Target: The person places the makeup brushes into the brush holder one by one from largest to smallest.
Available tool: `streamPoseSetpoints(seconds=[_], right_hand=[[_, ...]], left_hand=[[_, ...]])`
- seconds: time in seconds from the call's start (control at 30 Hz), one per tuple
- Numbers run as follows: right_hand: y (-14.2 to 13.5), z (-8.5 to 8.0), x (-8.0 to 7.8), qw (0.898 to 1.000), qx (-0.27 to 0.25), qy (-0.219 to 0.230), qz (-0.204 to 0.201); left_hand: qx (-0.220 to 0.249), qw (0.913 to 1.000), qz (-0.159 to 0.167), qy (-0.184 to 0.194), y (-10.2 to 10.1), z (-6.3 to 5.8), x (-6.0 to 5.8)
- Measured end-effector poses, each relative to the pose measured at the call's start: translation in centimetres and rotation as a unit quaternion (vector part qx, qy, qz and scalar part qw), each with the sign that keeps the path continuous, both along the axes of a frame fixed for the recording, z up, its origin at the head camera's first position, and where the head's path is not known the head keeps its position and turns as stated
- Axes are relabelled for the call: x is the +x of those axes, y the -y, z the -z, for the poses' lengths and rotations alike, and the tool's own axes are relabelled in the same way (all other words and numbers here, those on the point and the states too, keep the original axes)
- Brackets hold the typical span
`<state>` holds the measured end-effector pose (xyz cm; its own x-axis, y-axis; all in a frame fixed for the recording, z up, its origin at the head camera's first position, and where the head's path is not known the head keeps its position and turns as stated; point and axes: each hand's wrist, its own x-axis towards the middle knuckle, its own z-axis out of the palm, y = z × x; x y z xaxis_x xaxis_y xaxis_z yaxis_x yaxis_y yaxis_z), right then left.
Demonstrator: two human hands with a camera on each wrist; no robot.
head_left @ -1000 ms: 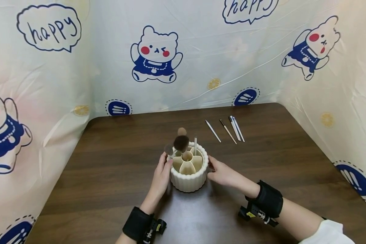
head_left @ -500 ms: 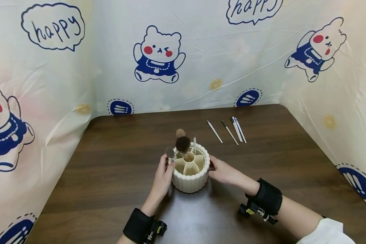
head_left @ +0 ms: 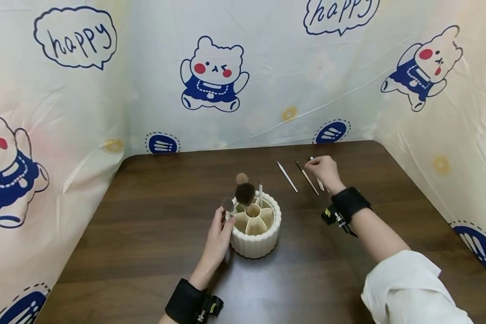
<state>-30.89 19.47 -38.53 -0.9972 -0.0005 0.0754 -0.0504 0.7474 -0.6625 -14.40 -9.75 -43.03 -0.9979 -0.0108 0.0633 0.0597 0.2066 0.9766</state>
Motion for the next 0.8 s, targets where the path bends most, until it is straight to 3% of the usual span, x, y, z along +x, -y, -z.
streamPoseSetpoints(seconds=[0.1,0.27,0.8], right_hand=[[-1.4,1.1,-2.2,0.998,0.004,-0.029,0.057],[-2.3,2.8,-4.1,0.993,0.010,-0.023,0.118],[-1.3,6.2,-6.2,0.980,0.096,0.021,0.175]], left_hand=[[-0.003,1.0000,0.002,-0.001,0.1,0.2,0.0],[-0.004,1.0000,0.006,0.007,0.2,0.4,0.1],[-0.004,0.9999,0.009,0.004,0.5,0.3,0.1]])
